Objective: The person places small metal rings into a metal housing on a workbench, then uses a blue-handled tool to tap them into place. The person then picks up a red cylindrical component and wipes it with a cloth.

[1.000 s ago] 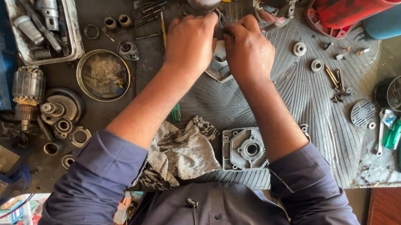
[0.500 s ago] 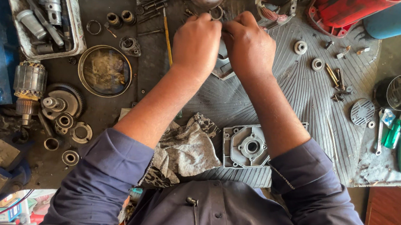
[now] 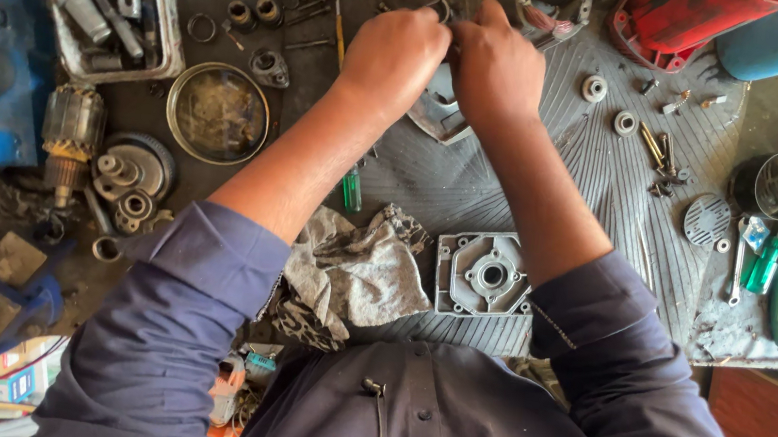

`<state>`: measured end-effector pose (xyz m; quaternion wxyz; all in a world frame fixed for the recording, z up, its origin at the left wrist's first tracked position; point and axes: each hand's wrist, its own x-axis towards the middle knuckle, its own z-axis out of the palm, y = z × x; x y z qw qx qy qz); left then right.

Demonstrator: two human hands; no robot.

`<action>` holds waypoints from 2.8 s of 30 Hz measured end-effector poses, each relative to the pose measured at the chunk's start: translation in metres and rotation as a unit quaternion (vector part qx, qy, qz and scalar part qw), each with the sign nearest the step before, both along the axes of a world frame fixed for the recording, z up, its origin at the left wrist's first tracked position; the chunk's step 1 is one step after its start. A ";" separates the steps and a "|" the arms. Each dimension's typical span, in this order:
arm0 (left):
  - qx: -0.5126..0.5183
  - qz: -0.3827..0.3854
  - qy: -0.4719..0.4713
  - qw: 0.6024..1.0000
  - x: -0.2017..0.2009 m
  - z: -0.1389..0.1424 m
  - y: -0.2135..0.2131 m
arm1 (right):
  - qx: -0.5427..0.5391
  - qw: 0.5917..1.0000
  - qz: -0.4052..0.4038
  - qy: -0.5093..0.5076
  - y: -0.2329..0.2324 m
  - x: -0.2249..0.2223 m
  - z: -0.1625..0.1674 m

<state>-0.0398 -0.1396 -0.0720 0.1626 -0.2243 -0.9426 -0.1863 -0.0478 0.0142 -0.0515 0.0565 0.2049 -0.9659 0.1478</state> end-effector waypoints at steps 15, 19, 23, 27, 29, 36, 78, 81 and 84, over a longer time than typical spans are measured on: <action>0.791 -0.011 -0.394 0.467 0.075 0.018 -0.012 | -0.156 0.986 0.049 0.029 0.011 0.016 0.009; 0.832 -0.013 -0.400 0.384 0.133 0.007 -0.003 | -0.342 0.927 -0.018 -0.155 0.044 0.041 0.014; 0.746 0.032 -0.484 0.456 0.181 -0.007 0.028 | -0.394 0.851 -0.077 -0.339 0.107 0.096 0.021; 0.704 0.020 -0.545 0.455 0.225 -0.010 0.048 | -0.481 0.716 -0.113 -0.493 0.162 0.161 0.016; 0.701 0.032 -0.546 0.457 0.241 -0.010 0.058 | -0.580 0.593 -0.171 -0.531 0.182 0.190 0.013; 0.695 0.063 -0.544 0.466 0.253 -0.010 0.078 | -0.630 0.514 -0.184 -0.552 0.204 0.231 0.004; 0.130 -0.030 -0.095 0.987 0.248 0.033 0.084 | -0.232 0.945 -0.069 -0.222 0.168 0.232 0.022; 0.106 -0.053 -0.098 0.988 0.247 0.029 0.084 | -0.225 0.950 -0.060 -0.206 0.166 0.232 0.020; 0.147 -0.054 -0.095 0.983 0.247 0.025 0.084 | -0.221 0.956 -0.048 -0.188 0.167 0.232 0.017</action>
